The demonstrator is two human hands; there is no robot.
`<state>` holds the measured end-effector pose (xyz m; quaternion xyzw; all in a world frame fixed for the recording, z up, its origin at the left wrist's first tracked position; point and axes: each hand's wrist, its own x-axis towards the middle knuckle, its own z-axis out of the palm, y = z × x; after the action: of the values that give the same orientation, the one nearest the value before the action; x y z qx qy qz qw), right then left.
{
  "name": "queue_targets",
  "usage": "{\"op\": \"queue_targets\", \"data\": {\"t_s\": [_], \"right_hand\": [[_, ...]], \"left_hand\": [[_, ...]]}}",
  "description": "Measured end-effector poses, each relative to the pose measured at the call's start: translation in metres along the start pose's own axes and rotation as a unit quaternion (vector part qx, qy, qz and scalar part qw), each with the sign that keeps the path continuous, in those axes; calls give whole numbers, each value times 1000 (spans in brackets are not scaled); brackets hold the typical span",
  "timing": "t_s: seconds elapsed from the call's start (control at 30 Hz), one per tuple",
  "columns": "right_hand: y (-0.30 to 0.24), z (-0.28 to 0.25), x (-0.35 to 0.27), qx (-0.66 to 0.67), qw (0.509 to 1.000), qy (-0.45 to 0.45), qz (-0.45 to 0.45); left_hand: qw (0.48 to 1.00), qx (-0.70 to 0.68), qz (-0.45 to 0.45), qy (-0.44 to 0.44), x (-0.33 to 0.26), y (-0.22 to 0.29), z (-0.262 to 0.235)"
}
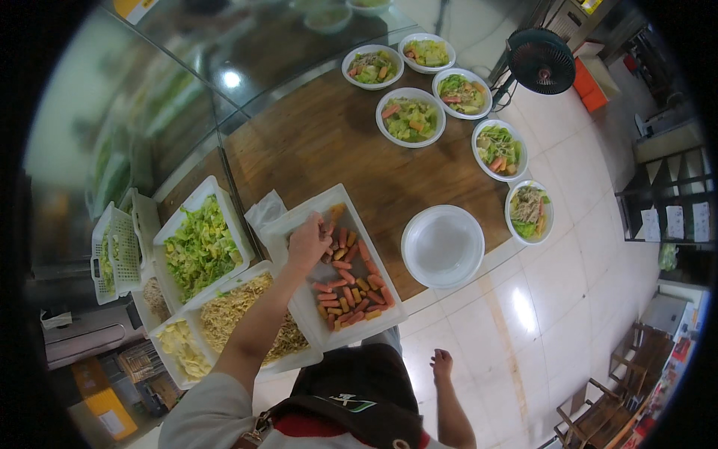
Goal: The person assembles multiple salad bowls by hand, adding noodles, bean sprouts, sliced vegetables, and sausages from various containers into white bowls. The finished bowls are placed on the counter in a row.
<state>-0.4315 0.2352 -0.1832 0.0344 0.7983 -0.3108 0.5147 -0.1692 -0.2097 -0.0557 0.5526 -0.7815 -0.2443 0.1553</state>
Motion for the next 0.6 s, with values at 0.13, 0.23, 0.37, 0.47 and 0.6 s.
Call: {"op": "queue_targets", "data": {"t_s": [0.13, 0.23, 0.37, 0.47, 0.6], "right_hand": [[2, 4, -2, 1, 1000, -7, 12], [-2, 5, -4, -6, 1000, -10, 18], [-3, 3, -5, -8, 999, -26, 32], [3, 8, -3, -41, 998, -40, -21], [29, 11, 18, 39, 998, -45, 23]], "left_hand": [[897, -417, -149, -18, -2, 9, -25], [736, -657, -148, -59, -8, 42, -58], [732, -670, 97, -73, -21, 156, -146], [679, -640, 350, -83, -33, 220, -211], [587, -692, 413, 81, -41, 274, -216]]}}
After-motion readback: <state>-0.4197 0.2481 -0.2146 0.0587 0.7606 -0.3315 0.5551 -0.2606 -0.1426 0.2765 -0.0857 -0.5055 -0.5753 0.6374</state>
